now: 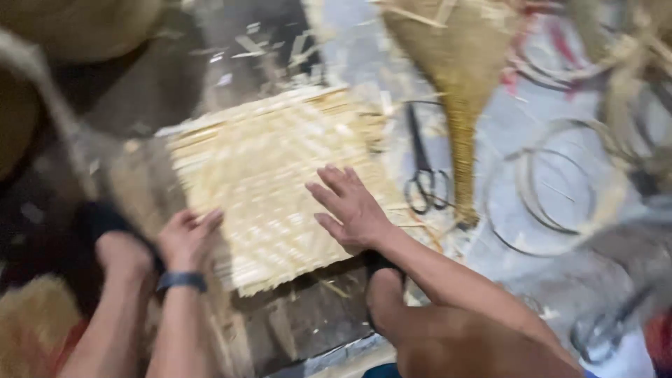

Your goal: The person sits at a floor workshop station assembling bamboo steamer lids. They lay a woven bamboo mat over a round wooden form, press a bamboo rim ring around it, trim the excess mat edges with scissors, and stack the finished lids onto a pile of steamer bodies.

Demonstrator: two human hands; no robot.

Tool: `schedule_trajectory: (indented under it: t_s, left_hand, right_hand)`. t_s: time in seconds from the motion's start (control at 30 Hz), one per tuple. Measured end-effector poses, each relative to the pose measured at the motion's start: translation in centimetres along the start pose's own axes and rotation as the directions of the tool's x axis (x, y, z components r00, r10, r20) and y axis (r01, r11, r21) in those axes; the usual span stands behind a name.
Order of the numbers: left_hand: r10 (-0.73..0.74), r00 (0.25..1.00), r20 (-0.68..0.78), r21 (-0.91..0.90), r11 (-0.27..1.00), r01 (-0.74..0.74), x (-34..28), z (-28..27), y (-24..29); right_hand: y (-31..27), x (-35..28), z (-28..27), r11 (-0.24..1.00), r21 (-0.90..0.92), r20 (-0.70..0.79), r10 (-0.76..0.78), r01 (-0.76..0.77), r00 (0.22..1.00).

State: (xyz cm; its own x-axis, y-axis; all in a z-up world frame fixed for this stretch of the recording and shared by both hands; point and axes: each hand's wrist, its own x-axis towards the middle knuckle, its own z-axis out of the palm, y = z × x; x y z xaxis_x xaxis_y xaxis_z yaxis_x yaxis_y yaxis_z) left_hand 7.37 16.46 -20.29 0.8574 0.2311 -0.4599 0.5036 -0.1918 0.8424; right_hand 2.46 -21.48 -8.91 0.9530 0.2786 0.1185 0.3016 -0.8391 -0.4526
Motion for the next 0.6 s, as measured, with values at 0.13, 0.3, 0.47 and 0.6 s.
schedule_trajectory:
  t_s: [0.13,0.3,0.47,0.6]
  left_hand:
    - [-0.004,0.997,-0.078,0.094,0.996,0.012,1.4,-0.8,-1.8]
    - [-0.041,0.997,-0.06,0.07,0.996,0.046,1.3,-0.9,-1.4]
    - [0.196,0.964,-0.18,0.235,0.96,-0.151,-0.9,-0.2,0.5]
    - [0.624,0.747,-0.23,0.738,0.612,-0.284,-6.9,1.4,9.1]
  right_hand:
    - [8.1,-4.9,-4.7,0.928,0.207,-0.482,0.372,-0.309,0.793]
    - [21.5,-18.6,-8.8,0.448,-0.167,-0.263,0.838,-0.878,0.478]
    - [22.1,-28.0,-6.7,0.326,-0.391,0.09,0.944,-0.861,0.317]
    - [17.8,-22.8,-11.9,0.647,-0.163,-0.295,0.689,-0.745,0.662]
